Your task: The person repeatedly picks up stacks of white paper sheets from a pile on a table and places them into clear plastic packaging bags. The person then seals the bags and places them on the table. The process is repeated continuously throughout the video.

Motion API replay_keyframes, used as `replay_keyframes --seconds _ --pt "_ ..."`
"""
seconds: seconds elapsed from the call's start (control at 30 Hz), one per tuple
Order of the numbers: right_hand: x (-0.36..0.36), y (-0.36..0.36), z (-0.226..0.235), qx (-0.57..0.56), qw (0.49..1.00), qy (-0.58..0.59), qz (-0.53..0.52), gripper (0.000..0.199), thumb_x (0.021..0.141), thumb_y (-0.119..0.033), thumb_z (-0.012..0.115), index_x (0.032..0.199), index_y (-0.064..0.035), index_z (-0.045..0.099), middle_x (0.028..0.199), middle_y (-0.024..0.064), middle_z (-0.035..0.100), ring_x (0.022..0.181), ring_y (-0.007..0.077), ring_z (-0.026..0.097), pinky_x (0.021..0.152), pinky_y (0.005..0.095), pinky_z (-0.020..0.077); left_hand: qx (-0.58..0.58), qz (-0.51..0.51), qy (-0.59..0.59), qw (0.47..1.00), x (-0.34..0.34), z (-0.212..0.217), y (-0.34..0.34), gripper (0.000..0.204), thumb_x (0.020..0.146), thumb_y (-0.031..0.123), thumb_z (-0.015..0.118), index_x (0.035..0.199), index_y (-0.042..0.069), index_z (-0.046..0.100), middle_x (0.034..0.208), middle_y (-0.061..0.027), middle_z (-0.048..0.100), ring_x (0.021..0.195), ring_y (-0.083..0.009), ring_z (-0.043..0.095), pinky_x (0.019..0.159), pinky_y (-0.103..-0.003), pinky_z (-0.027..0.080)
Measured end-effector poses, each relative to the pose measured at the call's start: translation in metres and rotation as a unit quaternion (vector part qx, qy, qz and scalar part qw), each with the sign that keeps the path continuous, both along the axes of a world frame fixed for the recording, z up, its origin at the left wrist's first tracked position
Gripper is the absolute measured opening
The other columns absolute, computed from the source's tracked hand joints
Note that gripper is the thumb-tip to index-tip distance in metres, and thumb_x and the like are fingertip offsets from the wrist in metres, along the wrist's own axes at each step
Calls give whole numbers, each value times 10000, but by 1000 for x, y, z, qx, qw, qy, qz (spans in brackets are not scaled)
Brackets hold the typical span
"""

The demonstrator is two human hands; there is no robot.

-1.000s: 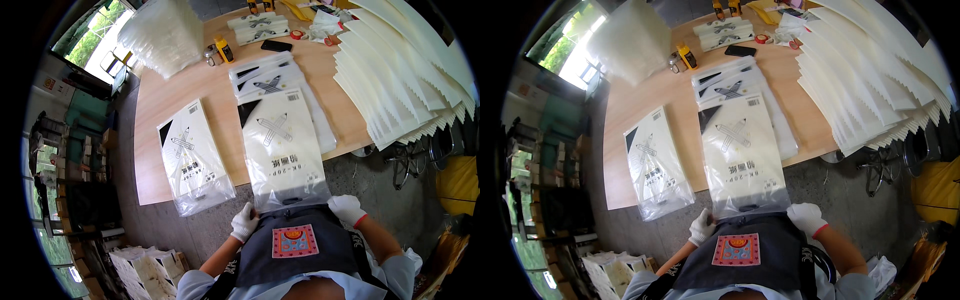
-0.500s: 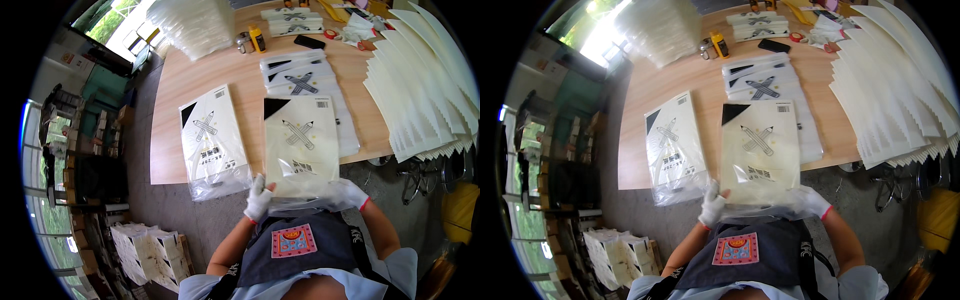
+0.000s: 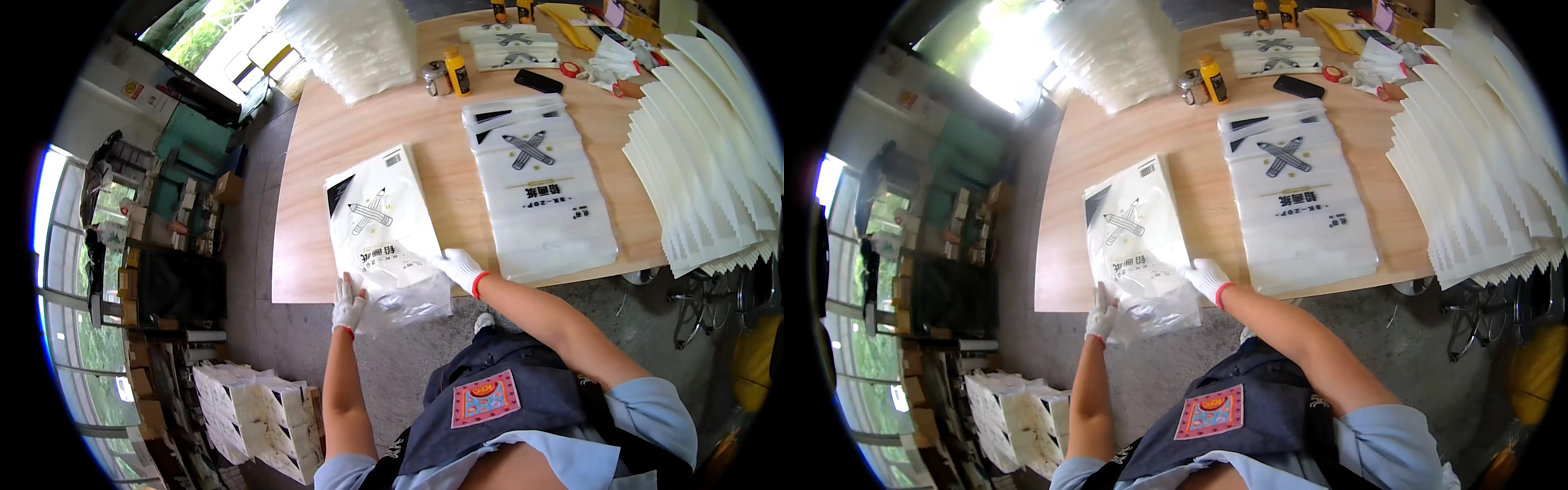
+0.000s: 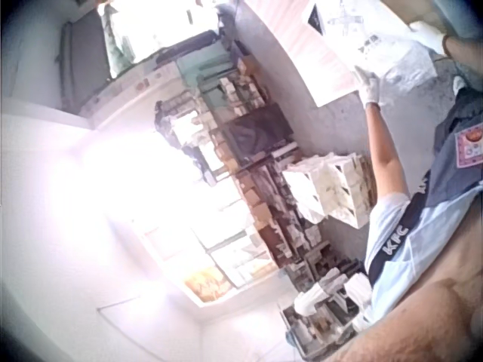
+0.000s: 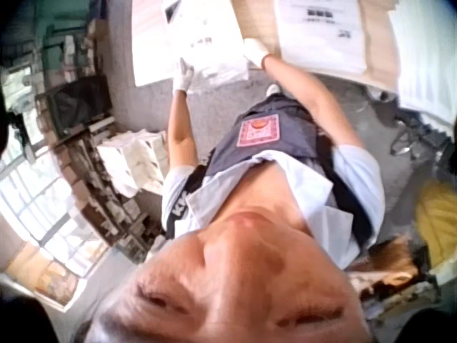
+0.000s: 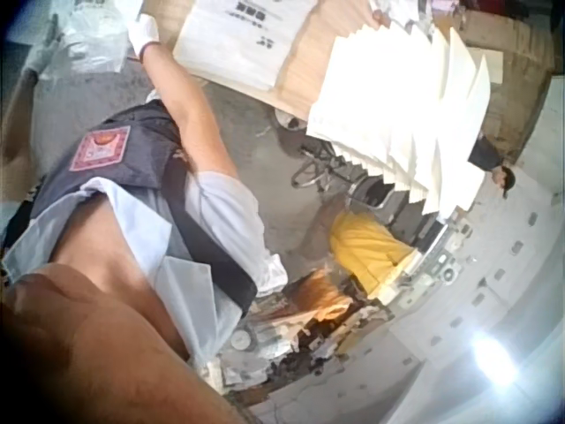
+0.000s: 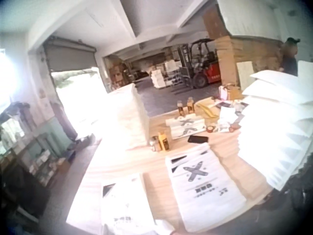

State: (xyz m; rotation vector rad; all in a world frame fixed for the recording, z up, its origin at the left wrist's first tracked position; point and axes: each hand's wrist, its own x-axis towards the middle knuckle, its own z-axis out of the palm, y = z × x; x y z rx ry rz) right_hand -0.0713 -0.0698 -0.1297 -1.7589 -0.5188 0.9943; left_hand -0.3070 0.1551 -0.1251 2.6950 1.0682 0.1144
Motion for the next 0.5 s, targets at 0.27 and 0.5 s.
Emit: replay_keyframes --seconds 0.27,0.5 --pt "-42 -119 18 -3 952 256 167 337 816 -212 660 1074 -1 612 877 82 678 653 124 595 548 258 492 203 -24 8 979 81 64 -39 655 762 215 671 1351 134 398 1290 -174 461 1208 -355 393 1007 -430 339" --pt "-20 -193 13 22 973 226 -41 273 834 -209 648 1032 -28 597 810 34 658 621 91 552 543 226 461 -150 -404 -153 889 257 54 -259 286 779 211 635 1055 137 615 1061 -106 595 1025 -302 525 892 -397 417"
